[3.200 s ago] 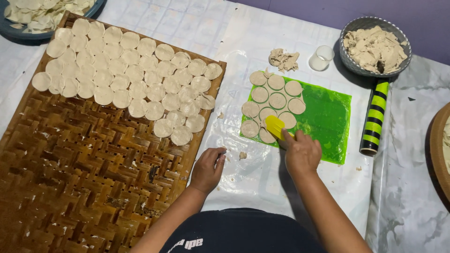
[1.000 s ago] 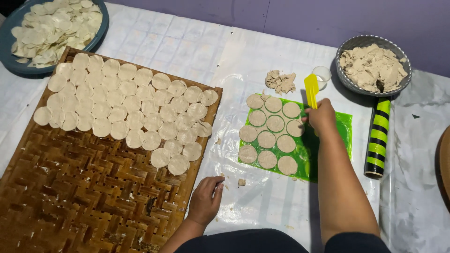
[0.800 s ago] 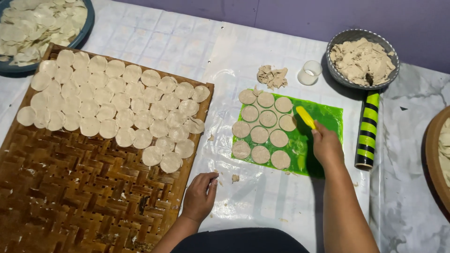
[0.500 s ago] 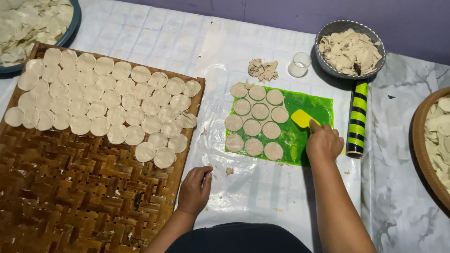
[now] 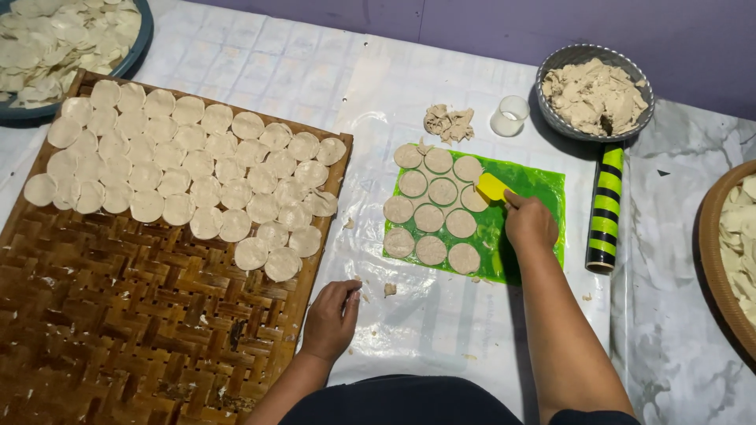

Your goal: Cutting circular discs from rolled-out dough and arranging them on a tray.

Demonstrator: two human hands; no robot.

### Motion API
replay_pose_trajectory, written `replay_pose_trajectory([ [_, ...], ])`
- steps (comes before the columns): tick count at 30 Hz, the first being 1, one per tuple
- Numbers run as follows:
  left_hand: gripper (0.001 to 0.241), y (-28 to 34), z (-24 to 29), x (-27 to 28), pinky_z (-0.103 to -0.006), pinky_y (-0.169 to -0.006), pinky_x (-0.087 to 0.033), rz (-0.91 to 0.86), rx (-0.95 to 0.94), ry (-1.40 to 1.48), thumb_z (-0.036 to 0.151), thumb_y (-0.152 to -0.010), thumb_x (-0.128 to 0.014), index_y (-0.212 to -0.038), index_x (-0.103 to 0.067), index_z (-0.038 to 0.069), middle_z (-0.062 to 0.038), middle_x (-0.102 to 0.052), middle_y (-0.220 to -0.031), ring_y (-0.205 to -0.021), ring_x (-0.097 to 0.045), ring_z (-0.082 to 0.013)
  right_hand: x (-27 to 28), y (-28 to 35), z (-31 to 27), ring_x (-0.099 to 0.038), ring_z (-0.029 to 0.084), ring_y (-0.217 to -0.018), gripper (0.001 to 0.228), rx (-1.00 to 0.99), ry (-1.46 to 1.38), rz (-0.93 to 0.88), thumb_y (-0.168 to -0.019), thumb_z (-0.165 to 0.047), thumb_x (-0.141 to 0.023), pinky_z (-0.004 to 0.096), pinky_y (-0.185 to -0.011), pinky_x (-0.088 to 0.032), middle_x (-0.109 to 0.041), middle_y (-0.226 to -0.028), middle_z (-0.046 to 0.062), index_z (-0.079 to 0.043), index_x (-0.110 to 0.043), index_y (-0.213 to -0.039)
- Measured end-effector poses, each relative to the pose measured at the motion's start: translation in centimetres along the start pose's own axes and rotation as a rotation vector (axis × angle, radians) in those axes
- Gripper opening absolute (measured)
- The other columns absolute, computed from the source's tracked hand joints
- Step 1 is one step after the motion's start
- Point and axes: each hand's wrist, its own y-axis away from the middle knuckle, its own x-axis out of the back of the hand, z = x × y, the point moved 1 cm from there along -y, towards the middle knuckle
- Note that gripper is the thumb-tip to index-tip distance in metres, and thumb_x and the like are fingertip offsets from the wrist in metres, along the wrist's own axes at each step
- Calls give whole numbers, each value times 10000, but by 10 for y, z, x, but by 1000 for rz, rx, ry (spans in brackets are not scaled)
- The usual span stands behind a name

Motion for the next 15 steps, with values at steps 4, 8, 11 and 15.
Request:
replay_pose_trajectory([
  [4, 197, 0, -1, 0, -386, -799, -565, 20, -31, 1, 159, -982, -609, -1122, -700, 51, -137, -719, -1050, -945, -704, -306, -8, 3, -4, -667, 352, -1097, 282, 86, 15, 20, -995, -358, -658, 479, -906, -521, -715, -1192, 100, -421, -739, -1257],
  [8, 197, -1, 0, 0, -383, -792, -567, 6, -6, 4, 159, -979, -609, -1119, -699, 53, -135, -721, -1042, -934, -707, -304, -16, -6, -16, -687, 330, -1053, 325, 234, -136, -29, -958, -308, -661, 442, -895, -530, -724, -1178, 84, -407, -732, -1260],
  [11, 199, -2, 0, 1, -381, -789, -570, -4, 16, 4, 162, -979, -609, -1119, -700, 55, -134, -722, -1042, -928, -709, -301, -20, -22, -32, -724, 305, -1005, 348, 309, -275, -105, -946, -268, -665, 413, -891, -547, -743, -1121, 101, -366, -724, -1275],
  [15, 205, -2, -1, 1, -385, -804, -569, 22, -6, 8, 162, -977, -609, -1121, -702, 50, -138, -725, -1056, -949, -709, -309, 16, -15, -92, -736, 405, -892, 358, 134, -364, -213, -980, -262, -649, 452, -841, -570, -757, -1017, 170, -327, -713, -1326],
])
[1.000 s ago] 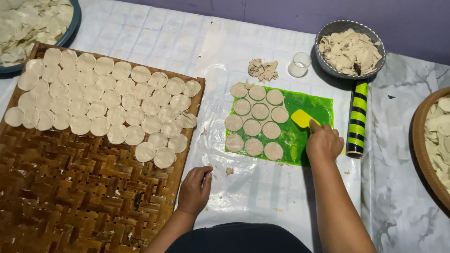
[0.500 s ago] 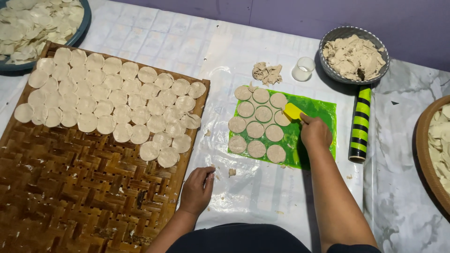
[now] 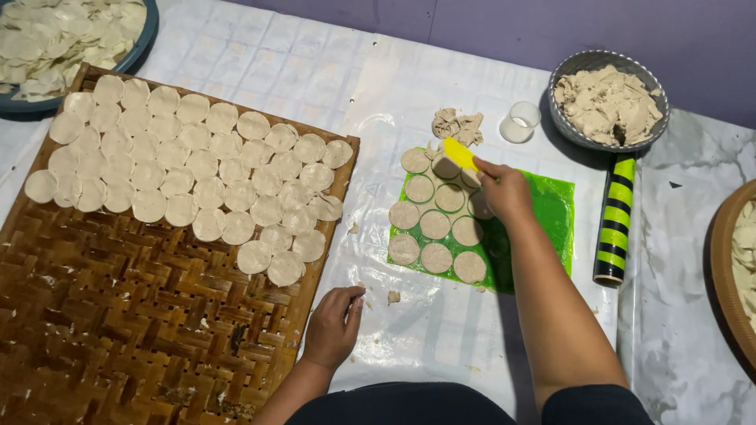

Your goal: Cutting circular discs from rolled-out dough and arranging them on a tray.

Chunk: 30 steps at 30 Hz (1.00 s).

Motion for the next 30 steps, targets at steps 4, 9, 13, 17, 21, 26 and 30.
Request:
replay_pose_trajectory([
  [4, 214, -1, -1, 0, -384, -800, -570, -43, 72, 4, 173, -976, -609, -1128, -702, 55, -136, -723, -1075, -947, -714, -303, -18, -58, 12, -690, 349, -1024, 356, 184, 181, 217, -954, -239, -664, 455, -878, -525, -729, -1119, 148, -295, -729, -1300],
  [9, 209, -2, -4, 1, -390, -825, -563, -40, 54, 12, 169, -981, -606, -1128, -702, 55, -137, -726, -1082, -981, -706, -311, -39, -106, 29, -680, 369, -1071, 287, 203, 593, 214, -1060, -326, -578, 498, -877, -514, -693, -1143, 171, -262, -730, -1295],
  [13, 214, -4, -2, 3, -384, -814, -568, -75, 134, 19, 182, -973, -605, -1124, -700, 65, -130, -719, -1077, -965, -708, -302, -31, -121, 22, -684, 350, -1037, 299, 113, 760, 233, -1075, -343, -522, 500, -775, -530, -679, -1163, 133, -189, -747, -1198],
  [17, 202, -3, -3, 1, -391, -818, -562, -39, 56, 10, 167, -975, -614, -1114, -707, 55, -135, -725, -1063, -971, -705, -310, -26, -110, 18, -717, 342, -866, 529, 300, 686, 442, -937, -157, -570, 478, -660, -540, -699, -1075, 132, -215, -633, -1459],
  [21, 199, -3, -1, 2, -377, -787, -573, -46, 76, 34, 162, -973, -613, -1113, -707, 55, -133, -722, -1059, -939, -710, -296, -42, -119, 50, -720, 298, -1031, 252, 376, 844, 236, -1045, -169, -554, 459, -816, -567, -709, -1139, 74, -219, -742, -1205],
  [26, 193, -4, -2, 2, -379, -781, -571, -42, 75, 24, 159, -967, -619, -1102, -708, 54, -133, -725, -1041, -921, -711, -298, 6, -55, 40, -675, 361, -1066, 350, 234, 720, 275, -958, -124, -570, 491, -837, -542, -683, -1173, 140, -256, -747, -1229],
  [30, 197, -3, -2, 1, -388, -786, -567, -33, 32, 12, 150, -967, -612, -1110, -705, 51, -135, -725, -1041, -912, -710, -301, 35, 11, 64, -659, 370, -1075, 372, 85, 538, 328, -928, -328, -676, 506, -851, -527, -674, -1180, 150, -273, -719, -1293],
])
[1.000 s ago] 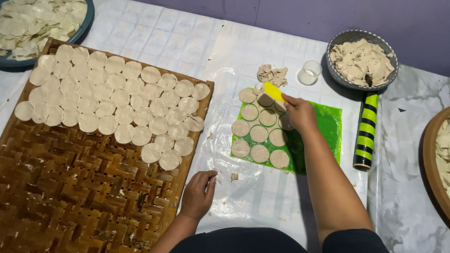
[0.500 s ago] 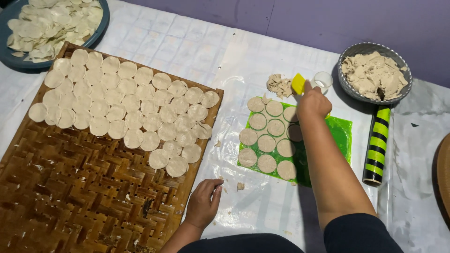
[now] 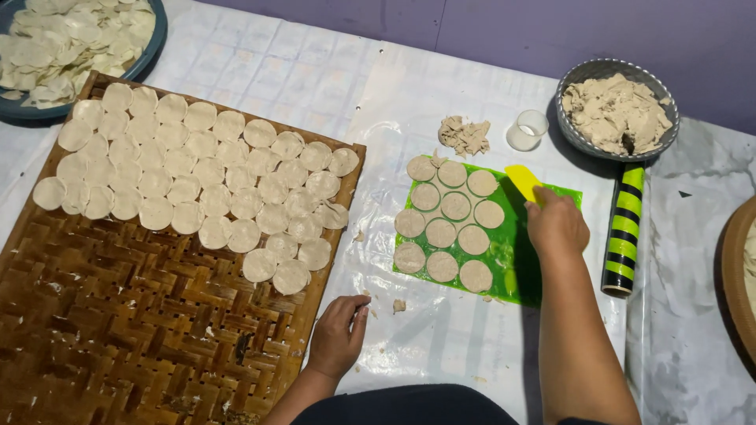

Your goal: Cutting circular discs from rolled-out dough and arranging them on a tray.

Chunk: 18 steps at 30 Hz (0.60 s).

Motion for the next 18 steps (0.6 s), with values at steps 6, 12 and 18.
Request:
replay_pose_trajectory([
  [6, 205, 0, 4, 0, -384, -781, -574, -39, 62, -11, 160, -967, -606, -1116, -704, 59, -131, -720, -1046, -896, -713, -296, 3, 79, 35, -694, 324, -1035, 342, -79, 153, -86, -965, -433, -667, 469, -790, -562, -691, -1171, 113, -343, -743, -1286],
  [12, 193, 3, 0, -3, -399, -803, -562, 22, -51, -37, 149, -972, -610, -1107, -705, 50, -140, -722, -1040, -941, -702, -316, -8, 95, 30, -706, 299, -937, 328, 115, 273, -10, -893, -441, -717, 423, -753, -566, -710, -1050, 83, -333, -778, -1197],
  [18, 190, 5, 2, -2, -397, -810, -562, 34, -50, -18, 149, -973, -609, -1105, -706, 52, -143, -720, -1043, -952, -702, -318, 3, 89, 16, -706, 293, -879, 257, 168, 324, -5, -908, -420, -730, 427, -721, -562, -695, -987, 65, -333, -792, -1141],
])
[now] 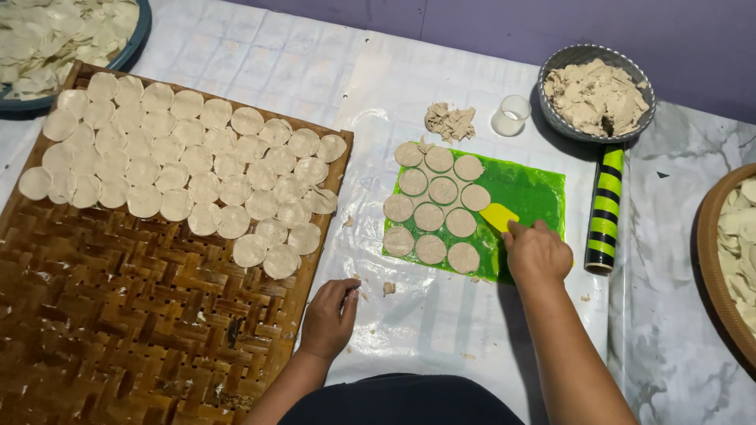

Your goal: Cutting circular discs from rolled-out dough and arranging them on a tray.

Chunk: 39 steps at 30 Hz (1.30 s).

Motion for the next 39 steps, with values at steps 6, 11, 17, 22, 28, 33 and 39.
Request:
replay_pose_trajectory([
  [6, 212, 2, -6, -1, -334, -745, -574, -11, 142, 107, 167, -978, -594, -1121, -706, 57, -110, -714, -1042, -865, -713, -236, -26, -4, 4, -698, 271, -867, 303, -29, -134, 57, -873, -422, -759, 412, -698, -553, -682, -953, 52, -342, -795, -1164],
  [11, 254, -1, -62, -26, -330, -741, -536, -3, 353, 473, 183, -1029, -566, -1133, -727, 17, -101, -714, -993, -851, -653, -195, -15, -3, 0, -690, 243, -843, 317, -40, -332, 148, -897, -421, -762, 399, -688, -539, -685, -952, 24, -336, -789, -1201],
  [17, 511, -29, -51, -25, -378, -869, -584, -91, 602, 1121, 373, -1056, -465, -1267, -634, -60, -163, -702, -1067, -971, -692, -237, 46, 19, -34, -677, 225, -791, 331, 101, -512, 182, -910, -404, -764, 384, -674, -524, -688, -961, 9, -336, -775, -1233],
  [22, 696, -46, -23, -11, -427, -991, -568, -192, 783, 1440, 523, -1021, -365, -1349, -550, -63, -205, -704, -1224, -1120, -715, -282, 85, 60, -76, -666, 210, -761, 344, 422, -620, 120, -879, -353, -762, 366, -678, -526, -680, -941, 3, -324, -769, -1222],
  [28, 753, -37, -67, -23, -401, -976, -571, -304, 670, 1663, 567, -1072, -359, -1330, -580, -105, -226, -690, -1217, -1074, -703, -285, 95, 94, -105, -648, 217, -734, 341, 735, -484, 146, -826, -330, -761, 381, -651, -522, -663, -857, 1, -316, -780, -1166],
  [33, 601, -19, -62, -6, -376, -891, -578, -36, 683, 1157, 471, -1062, -441, -1295, -622, -52, -150, -727, -1140, -1029, -707, -230, 93, 114, -127, -651, 239, -702, 328, 672, -365, 85, -826, -361, -763, 396, -643, -525, -657, -820, 17, -321, -788, -1150],
  [39, 493, 4, -97, 14, -287, -914, -546, 148, 360, 795, 372, -1090, -502, -1287, -684, -41, -129, -760, -1130, -1010, -699, -145, 88, 122, -132, -686, 227, -733, 323, 565, -348, -4, -840, -403, -738, 392, -647, -543, -682, -843, 6, -337, -786, -1152],
])
